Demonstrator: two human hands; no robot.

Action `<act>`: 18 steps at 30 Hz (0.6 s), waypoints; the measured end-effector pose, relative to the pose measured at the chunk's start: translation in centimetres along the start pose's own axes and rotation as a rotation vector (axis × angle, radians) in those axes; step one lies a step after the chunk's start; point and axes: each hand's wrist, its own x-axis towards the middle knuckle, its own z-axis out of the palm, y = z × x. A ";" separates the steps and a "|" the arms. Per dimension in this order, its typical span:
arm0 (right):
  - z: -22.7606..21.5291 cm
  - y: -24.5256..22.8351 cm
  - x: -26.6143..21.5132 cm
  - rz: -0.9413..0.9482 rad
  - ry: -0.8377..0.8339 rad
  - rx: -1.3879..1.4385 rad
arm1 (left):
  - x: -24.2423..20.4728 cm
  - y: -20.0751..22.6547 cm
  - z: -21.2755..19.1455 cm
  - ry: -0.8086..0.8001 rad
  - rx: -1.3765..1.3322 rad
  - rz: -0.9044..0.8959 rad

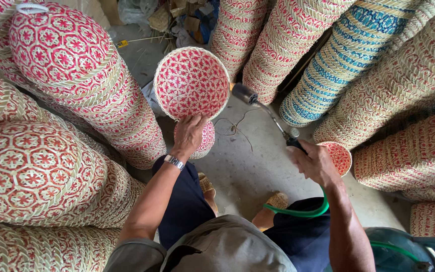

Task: The person uses a handheld blowtorch to apply heat to the surface of woven baskets. They rotate each basket to treat different areas, then place it back into a stack. The process is repeated for multiple baskets.

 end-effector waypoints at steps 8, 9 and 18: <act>-1.3 -0.8 2.8 -0.012 0.050 0.041 | -1.0 1.0 -0.2 -0.142 0.126 0.154; -1.2 -1.2 3.2 -0.025 0.062 0.013 | -1.0 1.4 -0.2 -0.145 0.137 0.173; 3.3 -1.5 6.1 -0.313 0.148 0.035 | -0.8 5.1 0.0 -0.110 0.072 0.239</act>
